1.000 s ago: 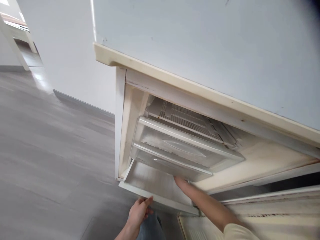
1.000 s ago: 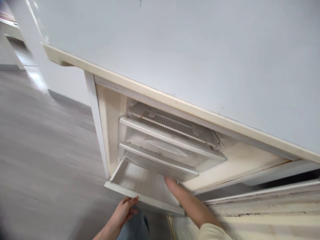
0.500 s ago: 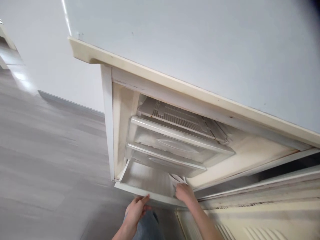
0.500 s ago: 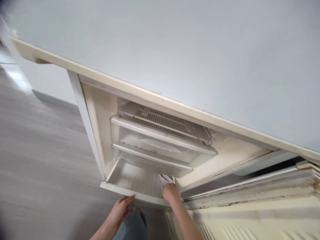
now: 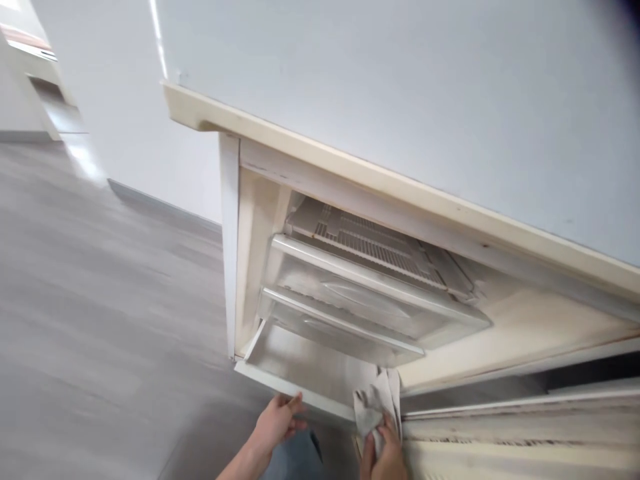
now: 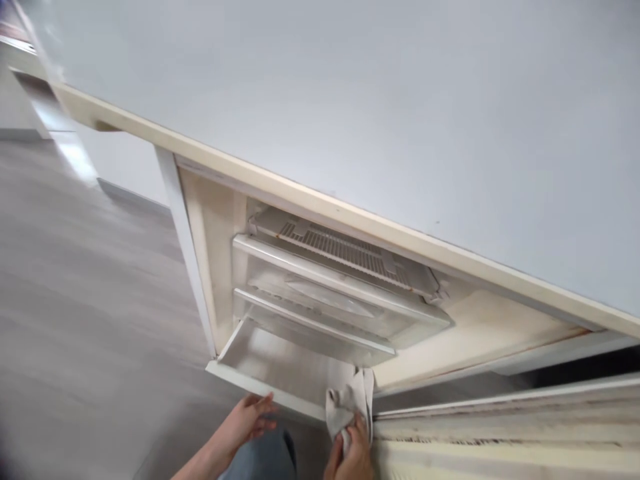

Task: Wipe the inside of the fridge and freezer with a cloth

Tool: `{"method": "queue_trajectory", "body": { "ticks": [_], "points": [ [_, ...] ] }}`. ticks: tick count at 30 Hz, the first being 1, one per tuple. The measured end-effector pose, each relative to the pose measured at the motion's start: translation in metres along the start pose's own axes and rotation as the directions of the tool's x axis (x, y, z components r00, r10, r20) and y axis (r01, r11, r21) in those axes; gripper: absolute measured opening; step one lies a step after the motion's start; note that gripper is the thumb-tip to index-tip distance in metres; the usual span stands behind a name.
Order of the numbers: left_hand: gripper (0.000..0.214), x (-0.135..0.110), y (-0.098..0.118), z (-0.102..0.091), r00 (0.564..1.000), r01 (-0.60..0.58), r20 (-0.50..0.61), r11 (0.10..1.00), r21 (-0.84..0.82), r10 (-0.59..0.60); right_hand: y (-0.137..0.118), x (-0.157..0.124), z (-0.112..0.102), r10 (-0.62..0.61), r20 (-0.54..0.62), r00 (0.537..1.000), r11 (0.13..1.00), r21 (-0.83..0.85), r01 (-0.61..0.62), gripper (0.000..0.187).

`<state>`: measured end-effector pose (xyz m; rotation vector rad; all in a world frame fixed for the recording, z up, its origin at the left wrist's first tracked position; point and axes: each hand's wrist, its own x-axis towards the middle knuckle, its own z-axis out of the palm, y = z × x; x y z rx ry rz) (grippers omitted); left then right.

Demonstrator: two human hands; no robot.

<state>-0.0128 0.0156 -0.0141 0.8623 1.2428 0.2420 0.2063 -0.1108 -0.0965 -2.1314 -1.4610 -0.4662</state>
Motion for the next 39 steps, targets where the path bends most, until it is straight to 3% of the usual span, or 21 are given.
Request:
{"method": "queue_trajectory", "body": {
  "ticks": [3,6,9,13,18,21,23,28,31,34,37,39],
  "points": [
    [0.046,-0.011,0.014,-0.01,0.999,-0.049,0.025,0.922,0.385,0.043,-0.047,-0.001,0.022,-0.165,-0.024,0.986,0.978,0.122,0.167,0.021],
    [0.029,-0.033,0.037,-0.033,0.98,-0.067,-0.113,0.81,0.583,0.162,-0.109,0.012,0.035,-0.378,-0.074,0.923,0.892,0.236,0.385,0.023],
    [0.038,-0.062,0.064,-0.062,0.931,-0.052,-0.223,0.711,0.701,0.289,-0.156,0.024,0.045,-0.517,-0.13,0.846,0.795,0.294,0.531,0.026],
    [0.043,-0.087,0.084,-0.093,0.888,0.032,-0.295,0.593,0.804,0.352,-0.191,0.034,0.066,-0.664,-0.164,0.729,0.66,0.33,0.675,0.033],
    [0.046,-0.085,0.077,-0.093,0.889,0.046,-0.272,0.52,0.853,0.368,-0.208,0.05,0.101,-0.823,-0.099,0.559,0.514,0.291,0.807,0.037],
    [0.047,-0.079,0.073,-0.086,0.894,0.025,-0.233,0.475,0.88,0.383,-0.206,0.053,0.11,-0.883,-0.017,0.469,0.445,0.285,0.849,0.033],
    [0.046,-0.077,0.071,-0.084,0.901,0.011,-0.209,0.461,0.887,0.381,-0.199,0.053,0.108,-0.892,0.023,0.451,0.439,0.278,0.855,0.03],
    [0.045,-0.077,0.066,-0.088,0.921,-0.003,-0.157,0.41,0.912,0.356,-0.165,0.054,0.083,-0.854,0.006,0.52,0.503,0.268,0.822,0.027],
    [0.044,-0.079,0.063,-0.092,0.93,0.016,-0.158,0.393,0.919,0.332,-0.138,0.059,0.075,-0.817,0.16,0.554,0.577,0.229,0.784,0.033],
    [0.044,-0.079,0.061,-0.094,0.934,0.034,-0.168,0.39,0.92,0.316,-0.106,0.066,0.078,-0.786,0.275,0.553,0.608,0.184,0.773,0.034],
    [0.042,-0.078,0.058,-0.095,0.935,0.029,-0.159,0.38,0.924,0.317,-0.074,0.069,0.086,-0.787,0.276,0.551,0.605,0.17,0.778,0.035],
    [0.041,-0.076,0.056,-0.094,0.936,0.019,-0.147,0.371,0.928,0.32,-0.056,0.066,0.089,-0.766,0.29,0.574,0.627,0.135,0.767,0.036]
  ]
}}
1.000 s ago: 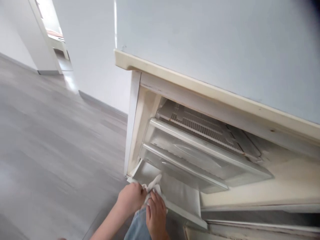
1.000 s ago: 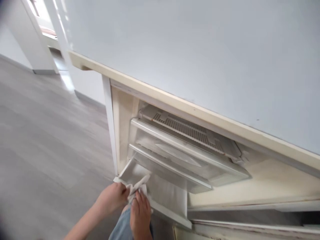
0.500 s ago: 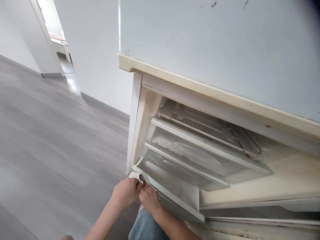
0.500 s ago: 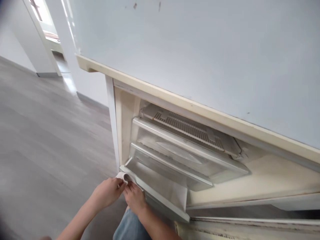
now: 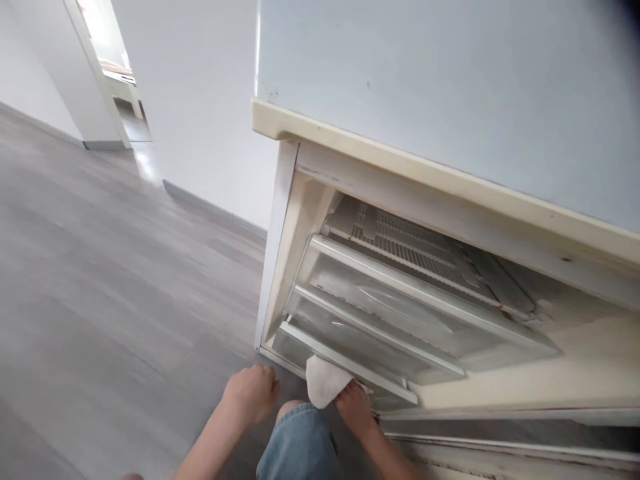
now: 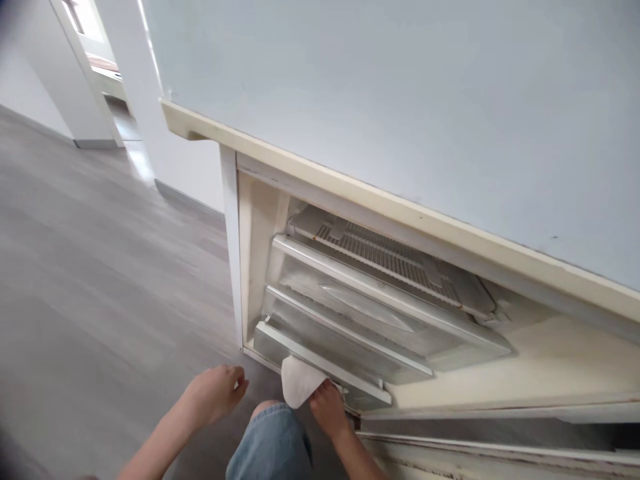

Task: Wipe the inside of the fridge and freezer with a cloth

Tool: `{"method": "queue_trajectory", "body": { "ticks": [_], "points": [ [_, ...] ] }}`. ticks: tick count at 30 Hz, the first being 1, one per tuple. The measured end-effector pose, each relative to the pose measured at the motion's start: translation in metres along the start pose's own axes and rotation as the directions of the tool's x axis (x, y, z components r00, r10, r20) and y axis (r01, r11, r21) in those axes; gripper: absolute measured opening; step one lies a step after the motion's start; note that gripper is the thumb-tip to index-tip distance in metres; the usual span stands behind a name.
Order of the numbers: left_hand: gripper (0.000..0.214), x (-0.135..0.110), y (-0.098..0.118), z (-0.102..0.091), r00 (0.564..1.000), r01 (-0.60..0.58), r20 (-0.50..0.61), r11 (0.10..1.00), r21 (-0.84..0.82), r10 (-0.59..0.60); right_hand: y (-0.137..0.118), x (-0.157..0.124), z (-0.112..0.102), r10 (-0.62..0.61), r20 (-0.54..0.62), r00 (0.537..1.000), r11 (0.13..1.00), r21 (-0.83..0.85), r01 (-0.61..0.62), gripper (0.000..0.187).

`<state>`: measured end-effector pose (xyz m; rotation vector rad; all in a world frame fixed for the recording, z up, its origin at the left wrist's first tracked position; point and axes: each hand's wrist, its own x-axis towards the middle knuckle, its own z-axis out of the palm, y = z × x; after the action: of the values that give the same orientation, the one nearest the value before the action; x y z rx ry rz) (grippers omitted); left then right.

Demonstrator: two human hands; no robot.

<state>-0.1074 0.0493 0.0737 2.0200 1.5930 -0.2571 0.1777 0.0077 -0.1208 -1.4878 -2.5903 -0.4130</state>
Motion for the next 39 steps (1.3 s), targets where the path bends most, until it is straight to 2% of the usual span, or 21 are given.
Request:
{"method": "queue_trajectory", "body": {
  "ticks": [4,8,13,15,17,19,22,25,27,28,30,32,34,36,39],
  "points": [
    [0.041,0.001,0.001,0.006,1.0,-0.008,0.012,1.0,0.005,0.008,0.0,-0.016,0.014,0.143,-0.021,0.989,0.984,-0.1,-0.145,0.035],
    [0.038,-0.001,0.004,0.009,0.999,-0.006,0.033,1.0,0.004,0.006,-0.009,0.006,0.03,0.245,-0.083,0.966,0.963,-0.094,-0.252,0.032],
    [0.041,-0.001,0.009,0.01,0.999,-0.014,0.034,1.0,0.008,0.013,-0.003,0.04,0.025,0.262,0.036,0.964,0.964,-0.065,-0.259,0.03],
    [0.041,0.001,0.01,0.01,0.999,-0.018,0.038,1.0,0.012,0.018,0.004,0.037,0.019,0.26,0.095,0.961,0.965,-0.07,-0.254,0.028],
    [0.04,0.004,0.01,0.011,0.999,-0.021,0.041,1.0,0.016,0.021,0.012,0.021,0.017,0.275,0.091,0.957,0.958,-0.106,-0.265,0.027],
    [0.039,0.005,0.008,0.011,0.999,-0.018,0.044,1.0,0.018,0.017,0.021,-0.001,0.023,0.285,0.022,0.958,0.948,-0.152,-0.279,0.028],
    [0.038,0.005,0.005,0.013,0.999,-0.005,0.038,1.0,0.023,0.004,0.029,-0.028,0.043,0.261,-0.17,0.95,0.948,-0.137,-0.286,0.03],
    [0.038,0.002,0.003,0.015,0.999,0.008,0.037,0.999,0.033,-0.01,0.026,-0.028,0.065,0.283,-0.325,0.903,0.948,-0.051,-0.315,0.029],
    [0.038,-0.001,0.002,0.016,0.999,0.011,0.034,0.999,0.033,-0.012,0.018,-0.011,0.077,0.261,-0.337,0.905,0.962,0.018,-0.271,0.03],
    [0.038,-0.002,0.003,0.016,0.999,0.009,0.031,1.0,0.029,-0.01,0.012,0.002,0.082,0.211,-0.312,0.927,0.978,0.06,-0.202,0.032],
    [0.038,-0.005,0.004,0.016,1.0,0.006,0.026,1.0,0.022,-0.006,-0.002,0.034,0.088,0.048,-0.24,0.969,0.988,0.151,-0.012,0.033],
    [0.038,-0.007,0.007,0.016,0.999,0.003,0.038,1.0,0.017,-0.004,-0.02,0.071,0.091,-0.094,-0.157,0.983,0.967,0.219,0.127,0.033],
    [0.038,-0.009,0.01,0.014,0.999,0.004,0.054,1.0,0.006,-0.004,-0.039,0.106,0.094,-0.143,-0.087,0.986,0.956,0.244,0.16,0.035],
    [0.037,-0.011,0.013,0.014,0.997,0.006,0.073,1.0,-0.009,-0.005,-0.057,0.134,0.099,-0.128,-0.041,0.991,0.96,0.244,0.135,0.037],
    [0.035,-0.01,0.015,0.014,0.996,0.014,0.09,1.0,-0.028,-0.012,-0.072,0.152,0.111,-0.093,0.007,0.996,0.968,0.234,0.089,0.042]
  ]
}}
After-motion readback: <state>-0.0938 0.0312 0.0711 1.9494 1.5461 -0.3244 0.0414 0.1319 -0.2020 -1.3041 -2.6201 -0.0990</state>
